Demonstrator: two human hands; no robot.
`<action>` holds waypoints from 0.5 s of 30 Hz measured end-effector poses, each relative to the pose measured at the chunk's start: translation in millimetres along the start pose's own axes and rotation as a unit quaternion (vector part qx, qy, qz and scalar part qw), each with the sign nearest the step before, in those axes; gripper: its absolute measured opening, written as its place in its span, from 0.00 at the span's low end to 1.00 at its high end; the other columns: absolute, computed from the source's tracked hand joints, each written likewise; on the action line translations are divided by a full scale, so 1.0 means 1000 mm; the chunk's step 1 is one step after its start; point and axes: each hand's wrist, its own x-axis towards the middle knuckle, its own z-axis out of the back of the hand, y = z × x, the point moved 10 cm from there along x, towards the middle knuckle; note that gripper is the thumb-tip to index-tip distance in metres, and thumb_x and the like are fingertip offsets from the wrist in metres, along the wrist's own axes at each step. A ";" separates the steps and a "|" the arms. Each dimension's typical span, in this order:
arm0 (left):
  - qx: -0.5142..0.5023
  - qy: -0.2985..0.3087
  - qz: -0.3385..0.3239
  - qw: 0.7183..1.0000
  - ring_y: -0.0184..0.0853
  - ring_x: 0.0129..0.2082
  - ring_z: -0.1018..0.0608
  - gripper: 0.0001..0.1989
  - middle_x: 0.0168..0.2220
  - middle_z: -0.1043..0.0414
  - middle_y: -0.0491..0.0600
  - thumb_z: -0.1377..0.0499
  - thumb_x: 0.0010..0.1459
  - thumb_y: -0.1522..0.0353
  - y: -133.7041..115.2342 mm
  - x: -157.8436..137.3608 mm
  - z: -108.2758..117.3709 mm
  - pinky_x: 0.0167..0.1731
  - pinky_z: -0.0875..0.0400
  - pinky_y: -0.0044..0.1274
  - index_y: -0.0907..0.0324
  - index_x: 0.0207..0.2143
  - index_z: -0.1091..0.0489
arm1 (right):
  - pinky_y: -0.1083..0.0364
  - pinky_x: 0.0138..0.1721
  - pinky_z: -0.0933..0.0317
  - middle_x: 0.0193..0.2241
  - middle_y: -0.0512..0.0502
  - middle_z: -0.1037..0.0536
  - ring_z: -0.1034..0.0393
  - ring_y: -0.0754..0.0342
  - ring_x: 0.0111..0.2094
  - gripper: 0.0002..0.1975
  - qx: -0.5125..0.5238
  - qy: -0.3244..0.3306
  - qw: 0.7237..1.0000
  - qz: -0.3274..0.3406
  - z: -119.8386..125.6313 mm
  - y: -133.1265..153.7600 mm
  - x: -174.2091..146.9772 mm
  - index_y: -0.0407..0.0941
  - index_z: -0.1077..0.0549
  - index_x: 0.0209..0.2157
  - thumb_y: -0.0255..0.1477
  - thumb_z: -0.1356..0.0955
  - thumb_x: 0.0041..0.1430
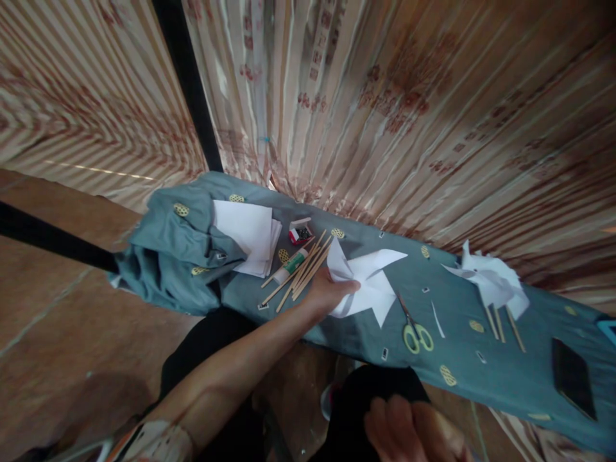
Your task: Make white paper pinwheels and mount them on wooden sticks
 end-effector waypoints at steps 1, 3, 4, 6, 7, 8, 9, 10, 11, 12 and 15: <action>-0.002 -0.005 -0.006 1.000 0.38 0.26 0.22 0.06 0.22 0.23 0.48 0.33 0.35 0.75 -0.002 0.002 0.003 0.29 0.29 0.27 0.60 0.20 0.25 | 0.53 0.28 0.35 0.23 0.48 0.28 0.32 0.51 0.27 0.18 0.002 -0.018 1.000 0.007 0.000 0.008 0.010 0.53 0.29 0.23 0.52 0.31 0.49; -0.014 -0.012 -0.029 0.999 0.37 0.26 0.22 0.06 0.23 0.22 0.48 0.32 0.35 0.74 -0.010 0.007 0.010 0.28 0.29 0.26 0.60 0.21 0.24 | 0.54 0.33 0.34 0.26 0.49 0.27 0.31 0.53 0.31 0.10 -0.036 -0.082 0.996 -0.009 0.004 0.020 0.023 0.51 0.28 0.25 0.42 0.28 0.50; -0.025 -0.019 -0.043 0.999 0.37 0.25 0.23 0.06 0.23 0.22 0.48 0.32 0.35 0.74 -0.016 0.010 0.015 0.28 0.29 0.26 0.60 0.22 0.24 | 0.54 0.36 0.34 0.29 0.48 0.26 0.31 0.53 0.33 0.10 -0.065 -0.146 0.987 -0.019 0.012 0.025 0.026 0.50 0.28 0.26 0.40 0.28 0.51; -0.047 -0.049 -0.070 0.995 0.35 0.23 0.24 0.06 0.22 0.23 0.47 0.31 0.35 0.73 -0.032 0.014 0.030 0.27 0.29 0.26 0.60 0.21 0.24 | 0.54 0.41 0.36 0.31 0.47 0.25 0.31 0.53 0.37 0.10 -0.138 -0.221 0.964 -0.057 0.021 0.027 0.032 0.48 0.27 0.25 0.38 0.27 0.52; -0.059 -0.072 -0.084 0.992 0.35 0.23 0.24 0.08 0.22 0.23 0.47 0.31 0.33 0.73 -0.043 0.016 0.040 0.27 0.28 0.26 0.61 0.21 0.24 | 0.55 0.41 0.37 0.30 0.48 0.25 0.31 0.54 0.36 0.11 -0.171 -0.252 0.951 -0.049 0.025 0.030 0.036 0.47 0.27 0.23 0.37 0.26 0.51; -0.063 -0.088 -0.096 0.989 0.35 0.23 0.24 0.08 0.22 0.23 0.47 0.30 0.32 0.72 -0.053 0.017 0.049 0.27 0.28 0.26 0.61 0.21 0.24 | 0.55 0.41 0.38 0.30 0.48 0.24 0.31 0.53 0.37 0.13 -0.198 -0.279 0.939 -0.045 0.030 0.030 0.042 0.46 0.28 0.21 0.37 0.25 0.49; -0.067 -0.100 -0.110 0.987 0.34 0.24 0.23 0.09 0.23 0.22 0.47 0.30 0.33 0.71 -0.065 0.017 0.058 0.28 0.27 0.25 0.61 0.21 0.24 | 0.55 0.41 0.38 0.30 0.49 0.23 0.31 0.53 0.37 0.15 -0.224 -0.294 0.928 -0.041 0.034 0.029 0.050 0.45 0.29 0.20 0.38 0.24 0.47; -0.080 -0.115 -0.132 0.981 0.35 0.24 0.23 0.10 0.24 0.22 0.48 0.30 0.33 0.71 -0.078 0.016 0.067 0.28 0.27 0.26 0.61 0.23 0.23 | 0.55 0.41 0.39 0.28 0.49 0.24 0.31 0.53 0.36 0.16 -0.252 -0.302 0.919 -0.033 0.037 0.027 0.060 0.45 0.30 0.19 0.38 0.24 0.46; -0.097 -0.134 -0.152 0.974 0.36 0.25 0.22 0.11 0.25 0.21 0.48 0.30 0.32 0.70 -0.090 0.015 0.078 0.28 0.26 0.26 0.61 0.24 0.23 | 0.55 0.40 0.39 0.25 0.50 0.25 0.31 0.54 0.34 0.17 -0.283 -0.293 0.913 -0.030 0.038 0.024 0.071 0.45 0.31 0.18 0.39 0.24 0.45; -0.116 -0.155 -0.174 0.966 0.36 0.25 0.22 0.11 0.25 0.21 0.48 0.29 0.31 0.71 -0.100 0.012 0.090 0.29 0.25 0.27 0.61 0.23 0.24 | 0.55 0.39 0.39 0.25 0.51 0.25 0.31 0.54 0.33 0.16 -0.315 -0.284 0.905 -0.027 0.040 0.020 0.083 0.45 0.31 0.18 0.39 0.24 0.45; -0.144 -0.189 -0.226 0.945 0.36 0.28 0.21 0.12 0.25 0.21 0.47 0.29 0.30 0.71 -0.122 0.006 0.116 0.33 0.24 0.26 0.61 0.23 0.25 | 0.53 0.38 0.39 0.25 0.50 0.23 0.30 0.52 0.32 0.16 -0.386 -0.241 0.890 -0.017 0.040 0.010 0.116 0.46 0.32 0.17 0.39 0.26 0.45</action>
